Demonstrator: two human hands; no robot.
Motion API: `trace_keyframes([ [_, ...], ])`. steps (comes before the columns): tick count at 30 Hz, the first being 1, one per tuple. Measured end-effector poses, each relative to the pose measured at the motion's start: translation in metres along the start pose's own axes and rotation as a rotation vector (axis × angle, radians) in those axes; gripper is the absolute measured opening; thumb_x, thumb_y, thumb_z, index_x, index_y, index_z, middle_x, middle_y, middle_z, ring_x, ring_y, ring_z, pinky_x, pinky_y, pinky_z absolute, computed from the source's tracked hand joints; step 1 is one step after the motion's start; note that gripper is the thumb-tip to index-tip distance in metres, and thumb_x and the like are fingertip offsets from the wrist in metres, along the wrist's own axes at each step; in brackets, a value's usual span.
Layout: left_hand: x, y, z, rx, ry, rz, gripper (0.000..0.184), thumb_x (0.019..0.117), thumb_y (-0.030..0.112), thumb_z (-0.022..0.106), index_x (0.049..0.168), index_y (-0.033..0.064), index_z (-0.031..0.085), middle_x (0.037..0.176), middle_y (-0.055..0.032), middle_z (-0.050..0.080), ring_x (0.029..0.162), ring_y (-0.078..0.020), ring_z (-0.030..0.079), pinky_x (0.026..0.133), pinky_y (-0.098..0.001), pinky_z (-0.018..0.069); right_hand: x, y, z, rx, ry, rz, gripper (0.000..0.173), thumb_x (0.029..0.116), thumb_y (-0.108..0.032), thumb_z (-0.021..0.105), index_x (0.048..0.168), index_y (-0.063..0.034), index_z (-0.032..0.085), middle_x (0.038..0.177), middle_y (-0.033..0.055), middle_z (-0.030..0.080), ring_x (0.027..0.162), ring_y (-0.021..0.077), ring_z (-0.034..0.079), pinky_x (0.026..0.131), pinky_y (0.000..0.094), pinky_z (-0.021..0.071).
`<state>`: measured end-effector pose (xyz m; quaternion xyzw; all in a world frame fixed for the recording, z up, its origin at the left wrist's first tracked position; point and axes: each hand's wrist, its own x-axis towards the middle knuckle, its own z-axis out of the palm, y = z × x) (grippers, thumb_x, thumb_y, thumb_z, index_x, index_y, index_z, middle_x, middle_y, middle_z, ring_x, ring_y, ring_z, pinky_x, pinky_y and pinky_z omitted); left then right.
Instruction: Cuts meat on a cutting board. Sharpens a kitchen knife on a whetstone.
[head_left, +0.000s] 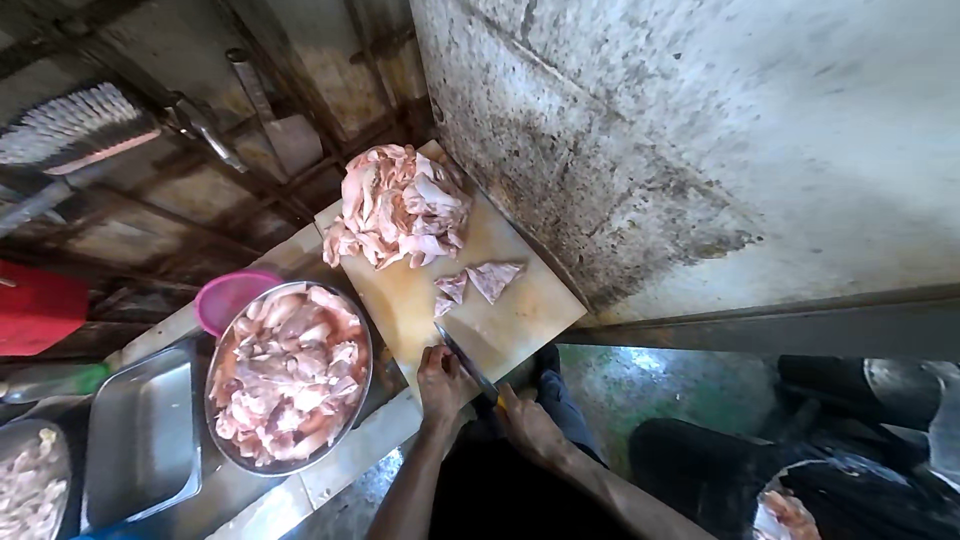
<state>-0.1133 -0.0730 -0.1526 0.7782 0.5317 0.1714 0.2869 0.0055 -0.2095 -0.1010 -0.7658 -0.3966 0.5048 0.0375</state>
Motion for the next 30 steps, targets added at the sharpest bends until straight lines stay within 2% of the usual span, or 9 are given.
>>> trace_keyframes([
  [5, 0.006, 0.001, -0.003, 0.032, -0.032, -0.006, 0.013, 0.0933, 0.011, 0.068, 0.102, 0.0021, 0.073, 0.096, -0.0098, 0.071, 0.079, -0.0151, 0.07, 0.077, -0.031, 0.0619, 0.015, -0.023, -0.006, -0.005, 0.002, 0.017, 0.043, 0.1094, -0.035, 0.04, 0.144, -0.0087, 0.043, 0.109, 0.0219, 0.069, 0.102, 0.0409, 0.071, 0.086, 0.057, 0.0576],
  [9, 0.006, 0.002, -0.001, 0.011, -0.026, -0.051, 0.014, 0.0934, 0.011, 0.068, 0.103, 0.0017, 0.072, 0.096, -0.0098, 0.072, 0.08, -0.0156, 0.071, 0.079, -0.0331, 0.0624, -0.004, -0.012, -0.007, -0.023, -0.04, 0.046, 0.046, 0.1083, -0.035, 0.043, 0.146, -0.0078, 0.042, 0.111, 0.0256, 0.068, 0.103, 0.0456, 0.07, 0.086, 0.0613, 0.057],
  [11, 0.008, 0.001, -0.002, -0.008, -0.045, -0.048, 0.014, 0.0936, 0.011, 0.067, 0.103, 0.0016, 0.072, 0.095, -0.0097, 0.072, 0.079, -0.0153, 0.072, 0.078, -0.033, 0.0628, -0.01, -0.005, -0.013, -0.024, -0.07, 0.034, 0.044, 0.108, -0.033, 0.044, 0.143, -0.0071, 0.043, 0.111, 0.0257, 0.068, 0.102, 0.0452, 0.07, 0.086, 0.0611, 0.0568],
  [15, 0.009, 0.0, -0.007, 0.032, -0.099, -0.032, 0.017, 0.0931, 0.011, 0.067, 0.106, 0.0005, 0.072, 0.097, -0.012, 0.072, 0.082, -0.0195, 0.072, 0.081, -0.0365, 0.0617, 0.018, -0.024, -0.022, 0.017, -0.073, -0.032, 0.046, 0.1088, -0.032, 0.044, 0.145, -0.0046, 0.042, 0.112, 0.0252, 0.067, 0.105, 0.0428, 0.07, 0.09, 0.0588, 0.0562],
  [18, 0.009, -0.007, -0.008, 0.065, -0.073, 0.023, 0.015, 0.0943, 0.01, 0.066, 0.104, 0.0015, 0.073, 0.097, -0.0109, 0.073, 0.083, -0.0181, 0.072, 0.081, -0.0338, 0.0615, 0.042, -0.036, -0.022, 0.037, -0.037, -0.092, 0.044, 0.1087, -0.032, 0.044, 0.142, -0.004, 0.044, 0.11, 0.0234, 0.067, 0.103, 0.0405, 0.07, 0.089, 0.0559, 0.0568],
  [21, 0.01, -0.007, -0.007, 0.059, -0.073, 0.02, 0.014, 0.0942, 0.01, 0.065, 0.102, 0.002, 0.072, 0.097, -0.0099, 0.072, 0.082, -0.0165, 0.071, 0.08, -0.0326, 0.0616, 0.035, -0.017, -0.016, 0.044, -0.045, -0.103, 0.045, 0.1085, -0.035, 0.044, 0.141, -0.0042, 0.044, 0.108, 0.0243, 0.068, 0.102, 0.0416, 0.07, 0.088, 0.0578, 0.0567],
  [26, 0.007, -0.005, -0.006, 0.025, -0.036, -0.018, 0.01, 0.0944, 0.008, 0.065, 0.097, 0.0016, 0.072, 0.091, -0.0098, 0.071, 0.075, -0.0154, 0.071, 0.075, -0.0321, 0.0628, -0.019, 0.047, -0.01, -0.016, -0.122, -0.03, 0.045, 0.1055, -0.036, 0.048, 0.141, -0.008, 0.046, 0.108, 0.0267, 0.069, 0.099, 0.0463, 0.07, 0.083, 0.0638, 0.0562],
  [30, 0.006, -0.017, -0.016, 0.019, -0.062, -0.048, 0.016, 0.0928, 0.007, 0.067, 0.106, 0.0005, 0.073, 0.1, -0.014, 0.069, 0.086, -0.0203, 0.07, 0.082, -0.0348, 0.0613, -0.045, 0.079, -0.03, -0.056, -0.186, -0.061, 0.043, 0.1047, -0.038, 0.052, 0.136, -0.0082, 0.052, 0.106, 0.0259, 0.069, 0.099, 0.0453, 0.069, 0.085, 0.0633, 0.0546],
])
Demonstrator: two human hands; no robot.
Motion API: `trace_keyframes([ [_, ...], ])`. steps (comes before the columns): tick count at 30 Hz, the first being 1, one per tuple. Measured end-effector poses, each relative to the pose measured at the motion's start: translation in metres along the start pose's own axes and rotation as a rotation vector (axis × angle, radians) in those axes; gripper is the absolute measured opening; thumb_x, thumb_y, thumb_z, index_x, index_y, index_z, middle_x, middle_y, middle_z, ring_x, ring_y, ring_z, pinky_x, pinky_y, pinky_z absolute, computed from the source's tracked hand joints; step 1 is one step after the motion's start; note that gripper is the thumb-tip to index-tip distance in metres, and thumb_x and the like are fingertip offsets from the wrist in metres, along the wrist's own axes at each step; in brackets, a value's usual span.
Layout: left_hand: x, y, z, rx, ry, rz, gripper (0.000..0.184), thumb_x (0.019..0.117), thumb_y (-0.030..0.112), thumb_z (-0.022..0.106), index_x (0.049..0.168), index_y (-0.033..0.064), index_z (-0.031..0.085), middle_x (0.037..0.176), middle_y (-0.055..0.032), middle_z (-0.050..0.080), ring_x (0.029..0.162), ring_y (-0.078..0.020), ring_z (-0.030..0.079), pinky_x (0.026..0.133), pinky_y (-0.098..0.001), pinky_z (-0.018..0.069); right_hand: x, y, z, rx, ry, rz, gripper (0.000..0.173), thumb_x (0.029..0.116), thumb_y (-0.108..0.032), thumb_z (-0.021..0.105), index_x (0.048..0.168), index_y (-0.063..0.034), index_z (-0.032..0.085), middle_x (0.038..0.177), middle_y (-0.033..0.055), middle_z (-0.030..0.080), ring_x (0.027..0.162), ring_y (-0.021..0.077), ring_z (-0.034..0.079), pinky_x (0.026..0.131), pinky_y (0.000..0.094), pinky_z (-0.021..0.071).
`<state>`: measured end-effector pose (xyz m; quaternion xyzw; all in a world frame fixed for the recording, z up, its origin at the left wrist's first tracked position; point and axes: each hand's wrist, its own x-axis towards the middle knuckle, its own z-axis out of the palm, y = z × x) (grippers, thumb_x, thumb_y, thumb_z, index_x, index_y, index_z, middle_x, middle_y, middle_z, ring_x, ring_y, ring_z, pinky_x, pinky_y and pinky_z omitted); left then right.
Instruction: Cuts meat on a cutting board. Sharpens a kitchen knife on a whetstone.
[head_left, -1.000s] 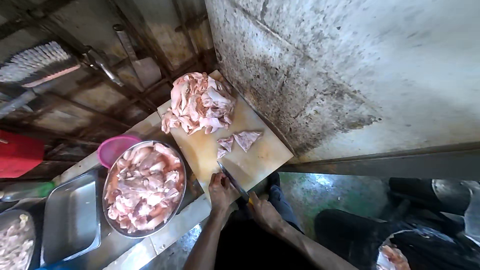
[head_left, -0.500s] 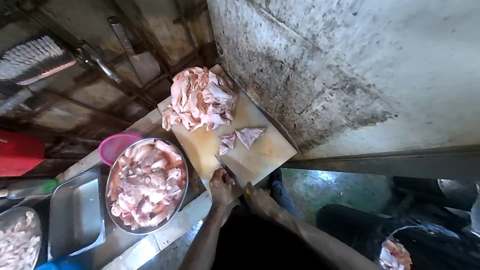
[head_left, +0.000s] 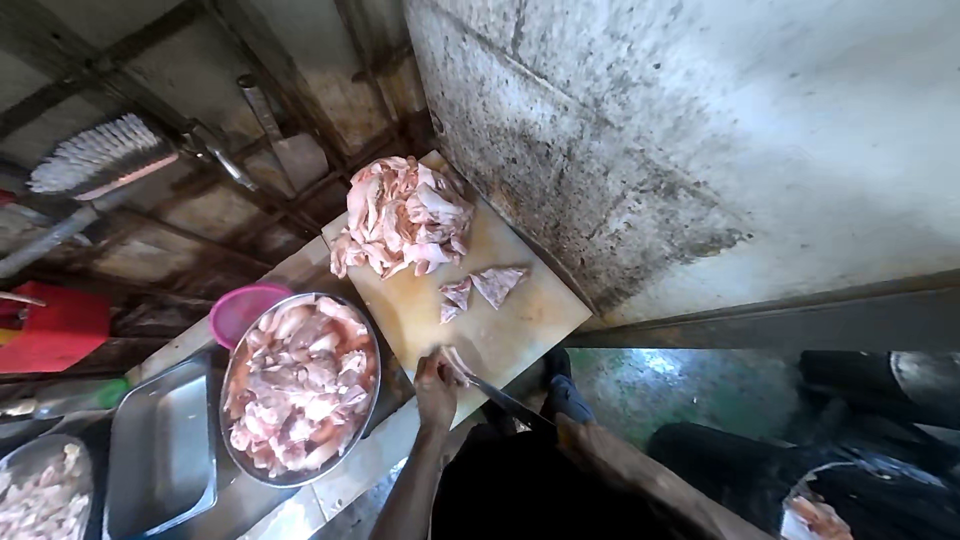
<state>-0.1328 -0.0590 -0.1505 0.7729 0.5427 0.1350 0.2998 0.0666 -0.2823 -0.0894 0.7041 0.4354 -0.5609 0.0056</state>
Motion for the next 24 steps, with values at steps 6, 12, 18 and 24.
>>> trace_keyframes([
  [6, -0.017, -0.028, -0.009, -0.161, 0.082, 0.095, 0.018, 0.0905, 0.006, 0.069, 0.108, 0.0011, 0.072, 0.106, -0.0133, 0.068, 0.084, -0.0148, 0.07, 0.074, -0.0291, 0.0629, -0.009, 0.023, 0.003, 0.083, 0.168, -0.08, 0.04, 0.1037, -0.039, 0.054, 0.127, -0.0078, 0.057, 0.093, 0.0201, 0.068, 0.087, 0.0387, 0.07, 0.08, 0.0581, 0.0557],
  [12, -0.016, -0.011, 0.005, -0.103, 0.044, 0.217, 0.019, 0.0908, 0.007, 0.071, 0.109, 0.001, 0.073, 0.117, -0.0153, 0.065, 0.089, -0.014, 0.071, 0.08, -0.028, 0.0631, 0.021, -0.039, 0.007, 0.096, 0.251, -0.063, 0.042, 0.1045, -0.038, 0.05, 0.135, -0.0091, 0.052, 0.098, 0.0208, 0.07, 0.093, 0.0399, 0.071, 0.082, 0.0581, 0.0572],
  [18, -0.02, -0.012, 0.004, -0.002, 0.056, 0.165, 0.013, 0.0872, 0.007, 0.073, 0.099, 0.0032, 0.074, 0.103, -0.0102, 0.069, 0.081, -0.0114, 0.07, 0.075, -0.0262, 0.0626, 0.054, -0.078, 0.012, 0.077, 0.207, -0.038, 0.041, 0.1066, -0.038, 0.046, 0.135, -0.0088, 0.052, 0.104, 0.0208, 0.069, 0.099, 0.0396, 0.071, 0.085, 0.0571, 0.0568],
  [24, -0.018, -0.015, 0.007, -0.065, 0.103, 0.185, 0.014, 0.0865, 0.009, 0.072, 0.099, 0.0025, 0.074, 0.102, -0.0103, 0.068, 0.08, -0.0105, 0.07, 0.074, -0.0248, 0.0625, 0.058, -0.081, 0.016, 0.037, 0.174, -0.001, 0.043, 0.1068, -0.037, 0.044, 0.14, -0.0091, 0.048, 0.106, 0.0215, 0.07, 0.1, 0.0408, 0.071, 0.086, 0.058, 0.0568],
])
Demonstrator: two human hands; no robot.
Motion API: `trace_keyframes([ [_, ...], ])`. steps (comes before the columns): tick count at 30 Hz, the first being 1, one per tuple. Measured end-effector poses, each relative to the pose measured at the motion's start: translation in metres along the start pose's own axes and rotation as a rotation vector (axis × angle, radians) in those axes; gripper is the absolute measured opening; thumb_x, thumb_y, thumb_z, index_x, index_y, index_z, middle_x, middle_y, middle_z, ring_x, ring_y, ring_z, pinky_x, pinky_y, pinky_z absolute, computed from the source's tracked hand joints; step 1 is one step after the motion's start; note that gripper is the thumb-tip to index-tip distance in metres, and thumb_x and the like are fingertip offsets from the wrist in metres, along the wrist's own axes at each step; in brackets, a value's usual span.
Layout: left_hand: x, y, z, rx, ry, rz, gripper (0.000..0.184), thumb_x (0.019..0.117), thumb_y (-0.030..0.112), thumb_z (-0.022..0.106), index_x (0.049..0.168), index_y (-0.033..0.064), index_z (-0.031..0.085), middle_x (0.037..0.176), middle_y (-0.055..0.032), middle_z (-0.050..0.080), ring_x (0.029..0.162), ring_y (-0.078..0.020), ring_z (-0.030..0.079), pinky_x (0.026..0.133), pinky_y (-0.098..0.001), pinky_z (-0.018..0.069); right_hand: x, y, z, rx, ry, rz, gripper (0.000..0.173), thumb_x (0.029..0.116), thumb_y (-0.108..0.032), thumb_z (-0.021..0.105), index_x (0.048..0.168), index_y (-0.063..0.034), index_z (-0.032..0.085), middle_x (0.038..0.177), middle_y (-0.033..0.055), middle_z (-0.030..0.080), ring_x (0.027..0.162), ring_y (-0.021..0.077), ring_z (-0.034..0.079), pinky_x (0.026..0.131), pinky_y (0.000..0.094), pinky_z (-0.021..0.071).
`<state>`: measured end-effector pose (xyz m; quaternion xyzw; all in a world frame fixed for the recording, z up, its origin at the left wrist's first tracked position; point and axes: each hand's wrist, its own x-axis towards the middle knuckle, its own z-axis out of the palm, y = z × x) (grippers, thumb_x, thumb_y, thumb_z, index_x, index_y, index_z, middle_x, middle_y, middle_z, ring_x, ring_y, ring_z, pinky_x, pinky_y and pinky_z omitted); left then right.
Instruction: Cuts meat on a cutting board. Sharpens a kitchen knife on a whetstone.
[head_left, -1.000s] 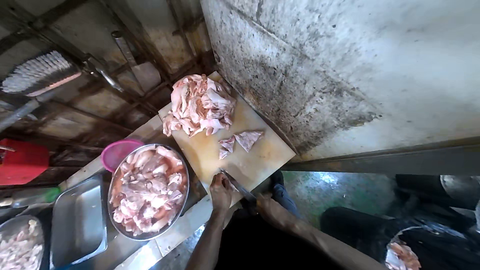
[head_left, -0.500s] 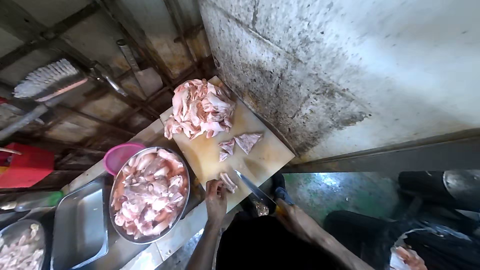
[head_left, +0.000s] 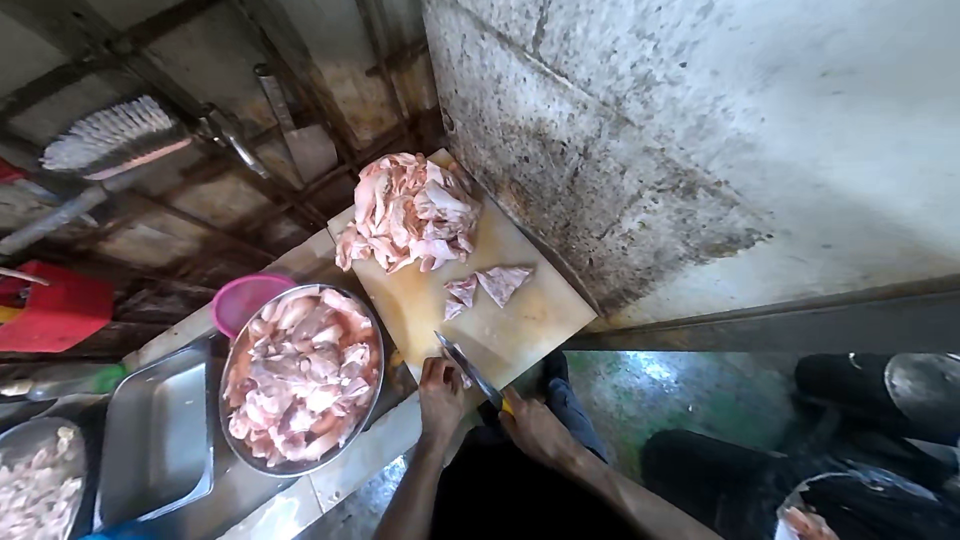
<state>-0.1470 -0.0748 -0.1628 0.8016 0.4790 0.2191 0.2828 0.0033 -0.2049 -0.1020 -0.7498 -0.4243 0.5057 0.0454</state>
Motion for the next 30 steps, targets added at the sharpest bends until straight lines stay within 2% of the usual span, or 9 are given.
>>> trace_keyframes([
  [2, 0.003, 0.001, 0.002, -0.003, 0.008, -0.012, 0.011, 0.0892, 0.01, 0.072, 0.098, 0.0033, 0.074, 0.101, -0.0095, 0.069, 0.081, -0.0102, 0.07, 0.076, -0.0244, 0.0622, -0.005, -0.002, 0.0, -0.016, -0.016, 0.022, 0.046, 0.1071, -0.037, 0.044, 0.144, -0.0095, 0.045, 0.109, 0.0227, 0.069, 0.102, 0.0417, 0.07, 0.087, 0.0585, 0.0567],
  [5, 0.007, 0.007, 0.003, 0.042, 0.003, -0.055, 0.007, 0.0892, 0.007, 0.072, 0.094, 0.003, 0.075, 0.099, -0.0102, 0.07, 0.082, -0.0139, 0.071, 0.078, -0.0272, 0.062, -0.007, -0.007, 0.0, -0.053, -0.04, 0.052, 0.047, 0.1079, -0.036, 0.044, 0.145, -0.0081, 0.044, 0.112, 0.0242, 0.069, 0.104, 0.0429, 0.07, 0.088, 0.0588, 0.0563],
  [12, 0.013, 0.016, -0.004, 0.161, -0.062, -0.104, 0.01, 0.0917, 0.006, 0.068, 0.094, 0.0015, 0.076, 0.099, -0.012, 0.072, 0.087, -0.0193, 0.073, 0.084, -0.0325, 0.0616, 0.021, -0.052, -0.007, -0.172, -0.009, 0.084, 0.046, 0.1098, -0.027, 0.041, 0.151, -0.0069, 0.036, 0.115, 0.024, 0.068, 0.106, 0.0429, 0.07, 0.089, 0.0574, 0.0574],
  [14, 0.013, 0.019, -0.004, 0.165, -0.083, -0.135, 0.012, 0.0926, 0.007, 0.066, 0.097, 0.0017, 0.076, 0.102, -0.0125, 0.072, 0.089, -0.0193, 0.073, 0.085, -0.0325, 0.0612, 0.016, -0.042, -0.006, -0.193, -0.017, 0.084, 0.047, 0.1096, -0.028, 0.04, 0.151, -0.0073, 0.036, 0.116, 0.0241, 0.068, 0.106, 0.0433, 0.07, 0.088, 0.0582, 0.0572],
  [17, 0.011, 0.019, -0.003, 0.155, -0.06, -0.126, 0.01, 0.0917, 0.008, 0.068, 0.094, 0.0027, 0.076, 0.099, -0.0112, 0.072, 0.086, -0.018, 0.072, 0.082, -0.0316, 0.0615, -0.01, -0.017, -0.003, -0.186, -0.064, 0.119, 0.046, 0.109, -0.032, 0.042, 0.148, -0.0064, 0.039, 0.116, 0.0266, 0.068, 0.105, 0.0467, 0.069, 0.087, 0.0621, 0.0566],
  [19, 0.01, 0.017, -0.002, 0.152, -0.058, -0.124, 0.01, 0.0924, 0.009, 0.068, 0.093, 0.0032, 0.076, 0.099, -0.0107, 0.072, 0.086, -0.018, 0.072, 0.082, -0.0312, 0.0616, -0.016, -0.015, -0.003, -0.18, -0.09, 0.149, 0.046, 0.109, -0.032, 0.042, 0.147, -0.007, 0.039, 0.115, 0.0263, 0.068, 0.105, 0.0462, 0.07, 0.086, 0.0608, 0.0571],
  [24, 0.007, 0.018, -0.005, 0.173, -0.134, -0.122, 0.015, 0.0959, 0.01, 0.063, 0.096, 0.0026, 0.076, 0.102, -0.0114, 0.072, 0.091, -0.0193, 0.072, 0.087, -0.0321, 0.0608, 0.029, -0.047, -0.004, -0.145, -0.02, 0.068, 0.043, 0.1085, -0.023, 0.042, 0.148, -0.0059, 0.038, 0.113, 0.0237, 0.068, 0.105, 0.0417, 0.07, 0.089, 0.0567, 0.0575],
  [27, 0.008, 0.019, -0.014, 0.188, -0.202, -0.139, 0.016, 0.0971, 0.01, 0.06, 0.101, 0.0032, 0.075, 0.108, -0.012, 0.071, 0.096, -0.0195, 0.072, 0.09, -0.0323, 0.0599, 0.041, -0.034, -0.008, -0.106, -0.007, -0.001, 0.046, 0.1079, -0.032, 0.044, 0.147, -0.0078, 0.041, 0.113, 0.0232, 0.069, 0.105, 0.0416, 0.07, 0.088, 0.0575, 0.0571],
  [30, 0.004, 0.008, -0.019, 0.156, -0.136, -0.139, 0.014, 0.096, 0.008, 0.063, 0.101, 0.0035, 0.075, 0.106, -0.0124, 0.071, 0.095, -0.0208, 0.072, 0.088, -0.0344, 0.0604, 0.037, -0.007, -0.021, -0.076, 0.012, -0.034, 0.049, 0.1063, -0.04, 0.049, 0.145, -0.0095, 0.047, 0.111, 0.023, 0.069, 0.104, 0.0416, 0.07, 0.089, 0.0595, 0.0559],
])
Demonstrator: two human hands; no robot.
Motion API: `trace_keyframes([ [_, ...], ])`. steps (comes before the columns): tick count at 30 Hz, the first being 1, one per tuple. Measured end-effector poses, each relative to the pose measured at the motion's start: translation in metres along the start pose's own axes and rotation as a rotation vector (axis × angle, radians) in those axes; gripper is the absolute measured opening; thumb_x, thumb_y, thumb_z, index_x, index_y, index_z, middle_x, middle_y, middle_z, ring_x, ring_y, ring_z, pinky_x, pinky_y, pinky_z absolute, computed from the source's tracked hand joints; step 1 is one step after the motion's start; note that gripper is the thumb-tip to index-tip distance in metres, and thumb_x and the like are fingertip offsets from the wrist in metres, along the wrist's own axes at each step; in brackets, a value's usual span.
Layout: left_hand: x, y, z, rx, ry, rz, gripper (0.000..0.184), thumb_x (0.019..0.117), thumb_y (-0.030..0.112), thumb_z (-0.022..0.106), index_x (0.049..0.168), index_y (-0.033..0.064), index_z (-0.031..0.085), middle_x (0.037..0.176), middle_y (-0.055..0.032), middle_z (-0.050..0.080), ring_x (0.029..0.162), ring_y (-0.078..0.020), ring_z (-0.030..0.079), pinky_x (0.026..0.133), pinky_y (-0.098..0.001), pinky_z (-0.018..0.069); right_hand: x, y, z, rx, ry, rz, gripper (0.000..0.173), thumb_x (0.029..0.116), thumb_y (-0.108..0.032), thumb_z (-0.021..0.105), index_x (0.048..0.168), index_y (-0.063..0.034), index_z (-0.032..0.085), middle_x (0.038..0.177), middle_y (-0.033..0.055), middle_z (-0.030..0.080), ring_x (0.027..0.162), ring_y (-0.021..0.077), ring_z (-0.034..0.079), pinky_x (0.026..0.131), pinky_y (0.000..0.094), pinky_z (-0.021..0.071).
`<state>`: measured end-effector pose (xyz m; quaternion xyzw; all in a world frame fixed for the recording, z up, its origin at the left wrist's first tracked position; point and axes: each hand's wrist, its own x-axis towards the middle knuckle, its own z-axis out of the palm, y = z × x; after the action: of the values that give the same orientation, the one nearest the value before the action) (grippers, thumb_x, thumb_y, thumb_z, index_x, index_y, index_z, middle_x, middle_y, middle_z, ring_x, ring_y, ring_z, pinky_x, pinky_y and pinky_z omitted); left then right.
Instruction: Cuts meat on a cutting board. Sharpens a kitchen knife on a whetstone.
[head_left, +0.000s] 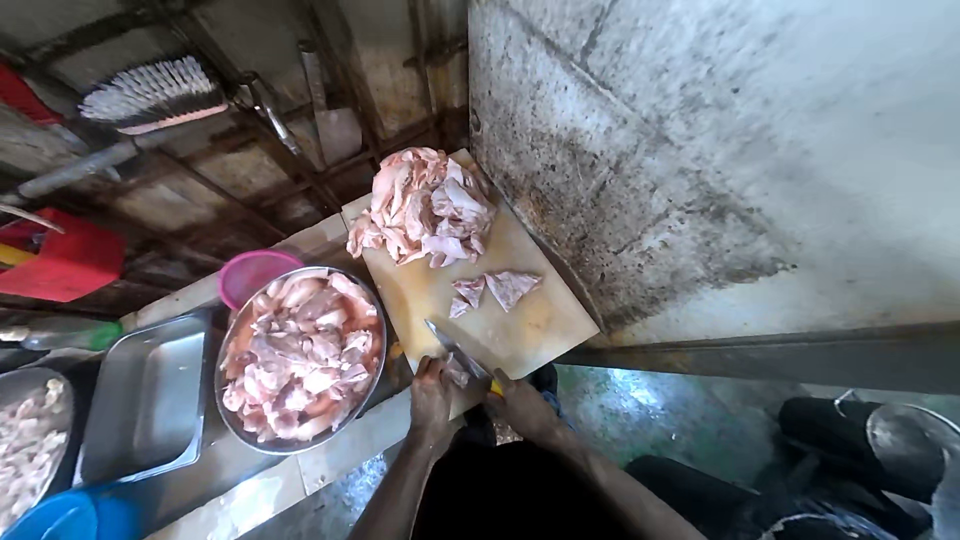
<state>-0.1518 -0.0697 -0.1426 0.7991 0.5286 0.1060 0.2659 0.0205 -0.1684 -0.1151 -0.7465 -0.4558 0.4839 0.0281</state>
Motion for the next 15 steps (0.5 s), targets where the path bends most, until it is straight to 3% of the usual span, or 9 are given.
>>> trace_keyframes([
  [3, -0.011, -0.021, 0.004, -0.094, 0.121, 0.022, 0.009, 0.0924, 0.008, 0.068, 0.095, 0.0056, 0.076, 0.097, -0.0089, 0.071, 0.086, -0.0161, 0.07, 0.081, -0.0303, 0.0611, -0.007, 0.017, -0.005, 0.023, 0.019, -0.053, 0.045, 0.1042, -0.039, 0.051, 0.137, -0.0088, 0.053, 0.106, 0.0206, 0.069, 0.1, 0.0383, 0.07, 0.087, 0.0574, 0.0561],
  [7, -0.012, -0.025, 0.006, -0.161, 0.181, 0.043, 0.011, 0.0919, 0.007, 0.067, 0.098, 0.0041, 0.076, 0.098, -0.0106, 0.071, 0.082, -0.015, 0.07, 0.077, -0.0289, 0.0617, -0.01, 0.015, -0.011, 0.04, 0.081, -0.104, 0.041, 0.1044, -0.037, 0.051, 0.134, -0.0079, 0.054, 0.1, 0.0186, 0.069, 0.095, 0.035, 0.071, 0.084, 0.0538, 0.057],
  [10, -0.006, -0.013, 0.003, -0.169, 0.156, 0.028, 0.02, 0.0933, 0.007, 0.066, 0.11, 0.0035, 0.074, 0.111, -0.0138, 0.068, 0.085, -0.0154, 0.07, 0.079, -0.0284, 0.0617, -0.017, 0.001, -0.01, 0.024, 0.147, -0.053, 0.039, 0.1053, -0.036, 0.049, 0.134, -0.0089, 0.053, 0.099, 0.0169, 0.07, 0.094, 0.0338, 0.072, 0.084, 0.0518, 0.0578],
  [12, -0.003, -0.01, 0.004, -0.167, 0.078, 0.068, 0.024, 0.0923, 0.012, 0.067, 0.114, 0.0056, 0.075, 0.122, -0.0136, 0.066, 0.093, -0.0158, 0.071, 0.084, -0.0295, 0.0613, -0.022, -0.002, -0.007, -0.007, 0.16, -0.034, 0.04, 0.106, -0.036, 0.048, 0.135, -0.0087, 0.053, 0.101, 0.0177, 0.07, 0.095, 0.0347, 0.072, 0.085, 0.0518, 0.0575],
  [15, 0.0, -0.012, 0.006, -0.053, -0.15, 0.135, 0.029, 0.0984, 0.038, 0.063, 0.11, 0.0158, 0.078, 0.133, -0.0029, 0.066, 0.121, -0.0186, 0.062, 0.103, -0.0337, 0.0532, -0.029, 0.001, 0.002, -0.089, 0.09, -0.003, 0.044, 0.1065, -0.04, 0.047, 0.138, -0.0096, 0.053, 0.106, 0.0204, 0.071, 0.1, 0.0386, 0.071, 0.087, 0.0556, 0.0571],
])
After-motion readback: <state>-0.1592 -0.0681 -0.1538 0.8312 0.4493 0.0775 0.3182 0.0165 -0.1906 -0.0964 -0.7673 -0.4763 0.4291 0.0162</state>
